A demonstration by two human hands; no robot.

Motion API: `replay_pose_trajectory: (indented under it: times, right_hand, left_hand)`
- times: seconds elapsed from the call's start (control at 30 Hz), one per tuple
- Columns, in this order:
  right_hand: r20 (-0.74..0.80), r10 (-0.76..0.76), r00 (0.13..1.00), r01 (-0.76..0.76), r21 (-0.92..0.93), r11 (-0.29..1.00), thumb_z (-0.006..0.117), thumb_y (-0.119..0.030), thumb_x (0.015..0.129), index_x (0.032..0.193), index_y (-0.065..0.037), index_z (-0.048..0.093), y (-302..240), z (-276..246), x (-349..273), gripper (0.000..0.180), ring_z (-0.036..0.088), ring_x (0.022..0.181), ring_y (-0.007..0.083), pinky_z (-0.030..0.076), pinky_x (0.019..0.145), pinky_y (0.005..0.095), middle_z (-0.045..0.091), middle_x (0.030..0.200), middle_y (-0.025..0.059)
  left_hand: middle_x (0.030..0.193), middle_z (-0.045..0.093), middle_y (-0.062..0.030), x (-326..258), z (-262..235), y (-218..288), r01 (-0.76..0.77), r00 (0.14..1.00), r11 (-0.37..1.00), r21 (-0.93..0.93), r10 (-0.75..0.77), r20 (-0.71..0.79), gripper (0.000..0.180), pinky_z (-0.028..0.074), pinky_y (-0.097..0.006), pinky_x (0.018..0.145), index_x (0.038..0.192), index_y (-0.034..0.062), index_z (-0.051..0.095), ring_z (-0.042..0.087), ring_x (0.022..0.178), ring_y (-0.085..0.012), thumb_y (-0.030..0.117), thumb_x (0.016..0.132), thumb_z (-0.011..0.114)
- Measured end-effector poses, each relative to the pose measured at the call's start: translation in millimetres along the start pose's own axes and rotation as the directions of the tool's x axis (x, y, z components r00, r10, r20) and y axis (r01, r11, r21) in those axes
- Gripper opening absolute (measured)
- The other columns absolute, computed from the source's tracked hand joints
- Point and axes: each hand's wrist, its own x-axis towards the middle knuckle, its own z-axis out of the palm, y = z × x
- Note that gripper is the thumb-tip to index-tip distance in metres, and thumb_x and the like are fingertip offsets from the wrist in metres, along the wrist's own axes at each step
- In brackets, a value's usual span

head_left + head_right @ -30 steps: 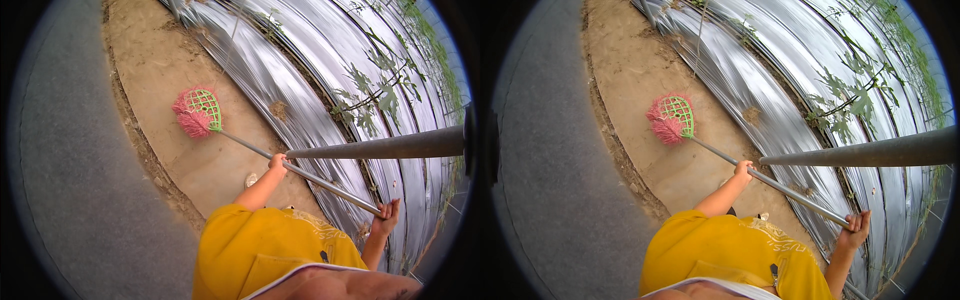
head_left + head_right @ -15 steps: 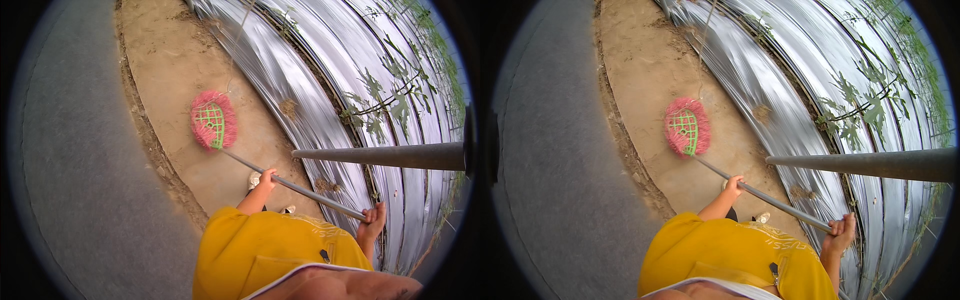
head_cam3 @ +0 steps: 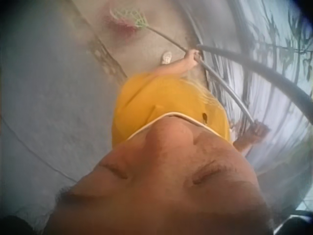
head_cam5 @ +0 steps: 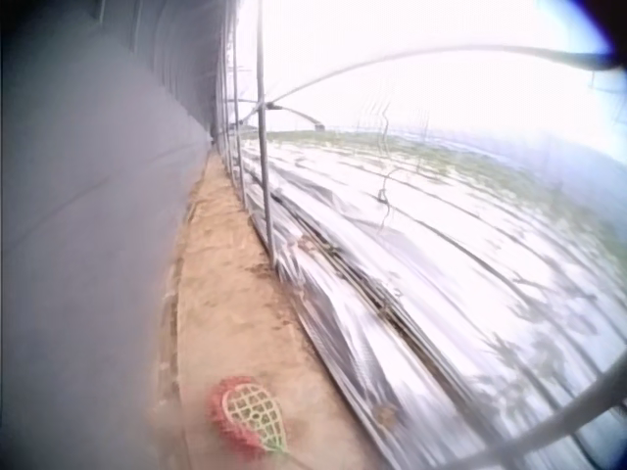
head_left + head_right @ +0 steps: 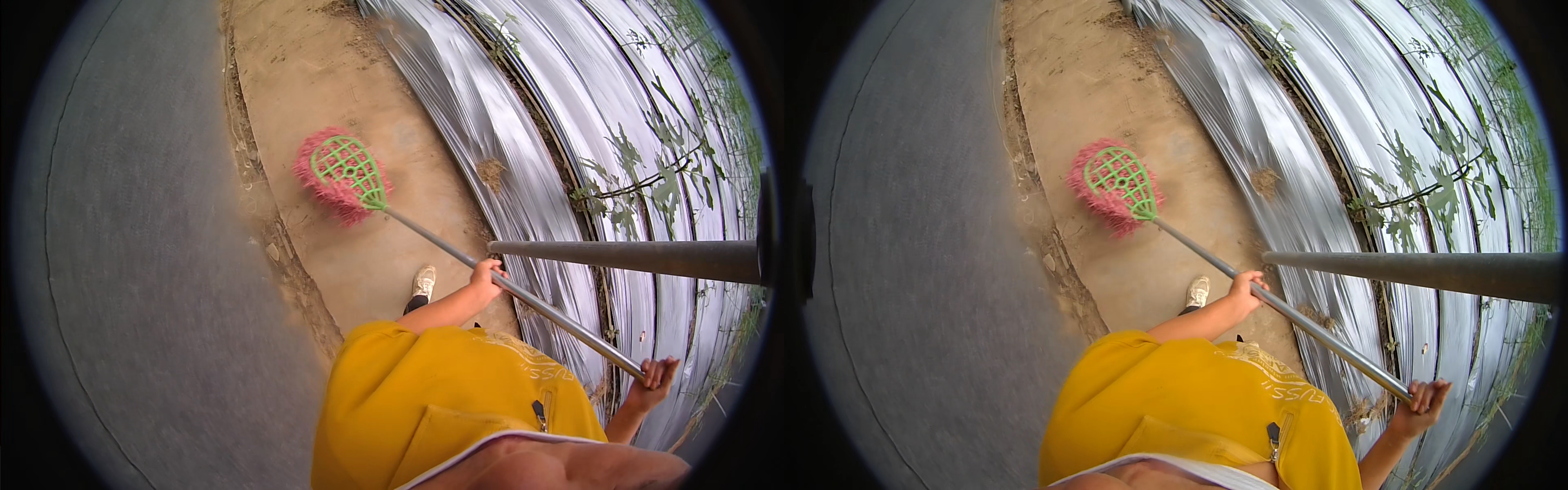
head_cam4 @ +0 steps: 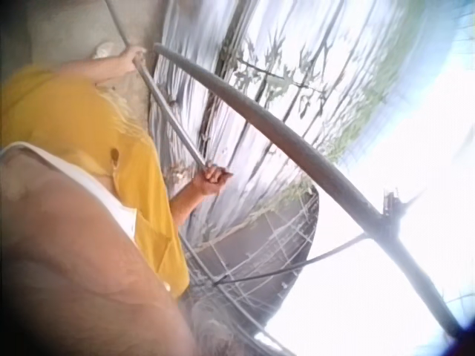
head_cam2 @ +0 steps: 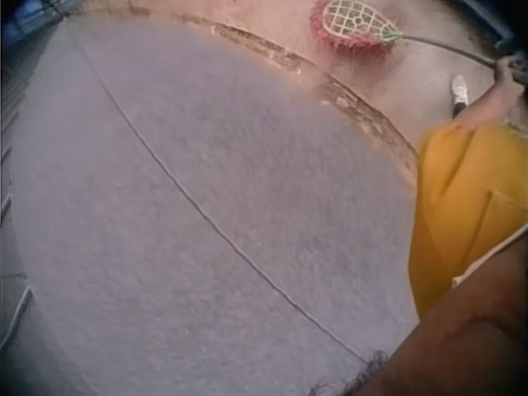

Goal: The person mops a concrete walkway inside a greenhouse using a pink and green mop. They push the mop back and forth along the path between rows of plastic-covered beds.

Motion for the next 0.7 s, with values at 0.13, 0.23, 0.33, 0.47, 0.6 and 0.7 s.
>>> replay_pose_trajectory:
  times: [0.13,0.23,0.33,0.47,0.6,0.7]
  right_hand:
    - [-0.194,-0.088,0.977,0.067,-0.11,0.992,0.042,-0.026,0.092,0.08,-0.006,0.052,-45.2,9.0,-5.1,0.025,0.023,0.036,0.002,0.032,0.048,0.0198,0.023,0.043,-0.0059]
    - [-0.321,-0.038,0.946,-0.017,-0.168,0.986,0.046,-0.026,0.09,0.077,-0.007,0.051,-21.5,16.2,-4.4,0.024,0.023,0.037,0.0024,0.031,0.047,0.0201,0.022,0.044,-0.006]
    - [-0.44,0.131,0.888,-0.203,-0.119,0.972,0.052,-0.029,0.087,0.074,-0.009,0.049,41.1,16.4,-4.0,0.024,0.024,0.038,0.0041,0.031,0.045,0.0207,0.024,0.045,-0.0058]
    - [-0.219,0.342,0.914,-0.346,0.019,0.938,0.045,-0.029,0.09,0.075,-0.009,0.049,87.1,-2.4,-27.0,0.026,0.026,0.038,0.0059,0.034,0.049,0.023,0.024,0.044,-0.0049]
    - [-0.061,0.27,0.961,-0.263,0.108,0.959,0.04,-0.027,0.092,0.078,-0.009,0.051,70.6,-46.1,-36.3,0.026,0.027,0.037,0.0053,0.035,0.049,0.0224,0.026,0.043,-0.0052]
    - [0.059,0.126,0.99,-0.133,0.138,0.981,0.039,-0.027,0.093,0.079,-0.008,0.052,38.2,-84.2,-42.3,0.028,0.026,0.036,0.0044,0.036,0.048,0.0211,0.027,0.042,-0.0056]
  left_hand:
    - [0.057,0.043,-0.0062,4.7,0.4,-43.1,0.101,0.989,0.992,0.079,-0.108,0.099,0.017,0.044,-0.036,0.059,0.064,0.0068,0.044,0.045,0.057,-0.0219,0.002,0.068,0.059]
    - [0.06,0.045,-0.0065,14.0,-52.2,-38.4,0.119,0.99,0.991,0.056,-0.123,0.067,0.015,0.045,-0.037,0.062,0.067,0.007,0.045,0.047,0.059,-0.021,0.003,0.07,0.06]
    - [0.055,0.045,-0.0051,20.1,-112.3,-1.7,0.057,0.997,0.998,0.036,-0.059,0.05,0.016,0.046,-0.039,0.063,0.066,0.0078,0.046,0.047,0.053,-0.0207,0.002,0.07,0.059]
    - [0.059,0.04,-0.0044,17.3,-148.7,44.1,-0.222,0.965,0.974,-0.055,0.211,-0.159,0.017,0.043,-0.037,0.054,0.069,0.0072,0.041,0.041,0.052,-0.0192,-0.001,0.07,0.056]
    - [0.062,0.04,-0.0057,-2.0,-133.9,25.2,-0.256,0.953,0.964,-0.064,0.241,-0.182,0.016,0.042,-0.036,0.052,0.07,0.007,0.039,0.04,0.054,-0.0197,-0.002,0.07,0.052]
    - [0.061,0.04,-0.005,-14.1,-109.6,-14.4,-0.224,0.974,0.973,-0.045,0.222,-0.054,0.017,0.04,-0.033,0.051,0.069,0.007,0.038,0.039,0.054,-0.0177,0.002,0.071,0.054]
